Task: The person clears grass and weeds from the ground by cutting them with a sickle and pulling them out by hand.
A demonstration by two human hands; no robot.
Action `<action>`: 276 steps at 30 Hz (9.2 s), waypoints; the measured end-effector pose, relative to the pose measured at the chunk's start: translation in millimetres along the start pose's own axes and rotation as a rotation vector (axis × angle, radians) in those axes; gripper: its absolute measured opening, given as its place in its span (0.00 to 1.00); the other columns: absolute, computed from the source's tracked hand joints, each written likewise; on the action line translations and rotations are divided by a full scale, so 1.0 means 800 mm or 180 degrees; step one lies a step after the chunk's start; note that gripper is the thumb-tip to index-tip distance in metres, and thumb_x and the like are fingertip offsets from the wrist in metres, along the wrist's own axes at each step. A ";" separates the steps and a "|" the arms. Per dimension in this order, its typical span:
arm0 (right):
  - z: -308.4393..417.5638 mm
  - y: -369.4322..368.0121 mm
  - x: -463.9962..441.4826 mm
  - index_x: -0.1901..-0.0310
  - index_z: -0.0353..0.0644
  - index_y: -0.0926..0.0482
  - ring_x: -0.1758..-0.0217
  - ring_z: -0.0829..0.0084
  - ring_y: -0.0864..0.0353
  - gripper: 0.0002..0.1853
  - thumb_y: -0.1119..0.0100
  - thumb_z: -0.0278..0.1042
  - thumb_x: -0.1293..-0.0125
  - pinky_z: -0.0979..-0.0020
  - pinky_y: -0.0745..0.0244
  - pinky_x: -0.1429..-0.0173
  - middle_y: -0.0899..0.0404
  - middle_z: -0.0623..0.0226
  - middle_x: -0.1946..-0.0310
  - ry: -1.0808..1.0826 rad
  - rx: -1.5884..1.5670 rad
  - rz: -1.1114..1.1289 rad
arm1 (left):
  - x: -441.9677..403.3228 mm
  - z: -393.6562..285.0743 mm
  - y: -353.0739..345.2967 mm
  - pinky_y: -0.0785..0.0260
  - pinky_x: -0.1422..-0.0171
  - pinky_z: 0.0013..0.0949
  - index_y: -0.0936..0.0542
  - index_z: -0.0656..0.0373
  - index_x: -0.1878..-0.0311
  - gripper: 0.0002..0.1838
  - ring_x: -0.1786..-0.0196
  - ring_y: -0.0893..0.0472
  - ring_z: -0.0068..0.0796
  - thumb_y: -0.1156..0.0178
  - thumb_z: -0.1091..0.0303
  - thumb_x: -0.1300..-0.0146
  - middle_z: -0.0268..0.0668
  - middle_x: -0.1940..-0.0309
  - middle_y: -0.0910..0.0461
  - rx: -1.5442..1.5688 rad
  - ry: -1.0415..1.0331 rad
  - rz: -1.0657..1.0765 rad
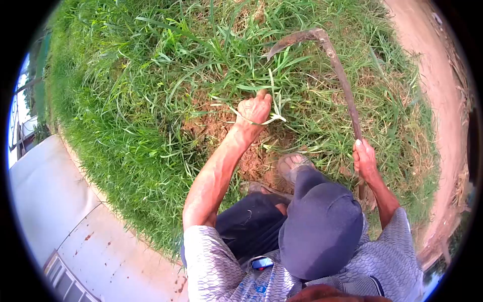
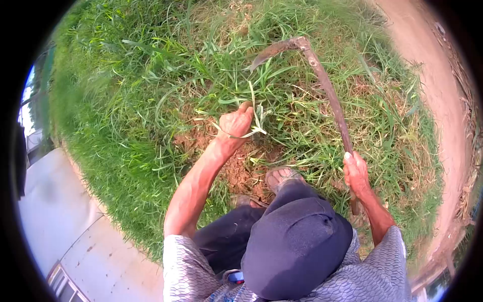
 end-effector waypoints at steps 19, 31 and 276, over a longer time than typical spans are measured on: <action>-0.002 -0.114 -0.077 0.65 0.35 0.28 0.81 0.66 0.32 0.25 0.54 0.55 0.27 0.60 0.34 0.74 0.34 0.61 0.83 0.0315 0.1348 0.0377 | -0.018 0.125 0.012 0.24 0.67 0.39 0.21 0.58 0.65 0.06 0.70 0.16 0.39 0.46 0.68 0.39 0.45 0.68 0.19 -0.1008 0.1030 -0.0149; -0.031 -0.090 -0.081 0.64 0.35 0.27 0.76 0.63 0.33 0.29 0.55 0.59 0.27 0.58 0.34 0.68 0.32 0.56 0.81 0.0399 0.1556 0.0240 | -0.009 0.113 0.010 0.26 0.65 0.43 0.21 0.58 0.67 0.06 0.69 0.18 0.42 0.45 0.68 0.41 0.43 0.71 0.20 -0.0652 0.0897 -0.0457; 0.076 -0.206 -0.145 0.63 0.44 0.31 0.88 0.80 0.36 0.22 0.49 0.59 0.30 0.73 0.38 0.88 0.36 0.74 0.83 0.0078 0.1082 0.0828 | 0.063 0.219 0.043 0.27 0.67 0.48 0.25 0.61 0.66 0.05 0.72 0.17 0.48 0.46 0.71 0.44 0.49 0.73 0.20 -0.0543 0.1782 -0.0369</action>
Point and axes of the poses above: each hand's wrist, its own x-axis away from the middle knuckle, its own y-axis out of the back of the hand, z = x × y, the point moved 8 cm from there along -x, towards the middle knuckle
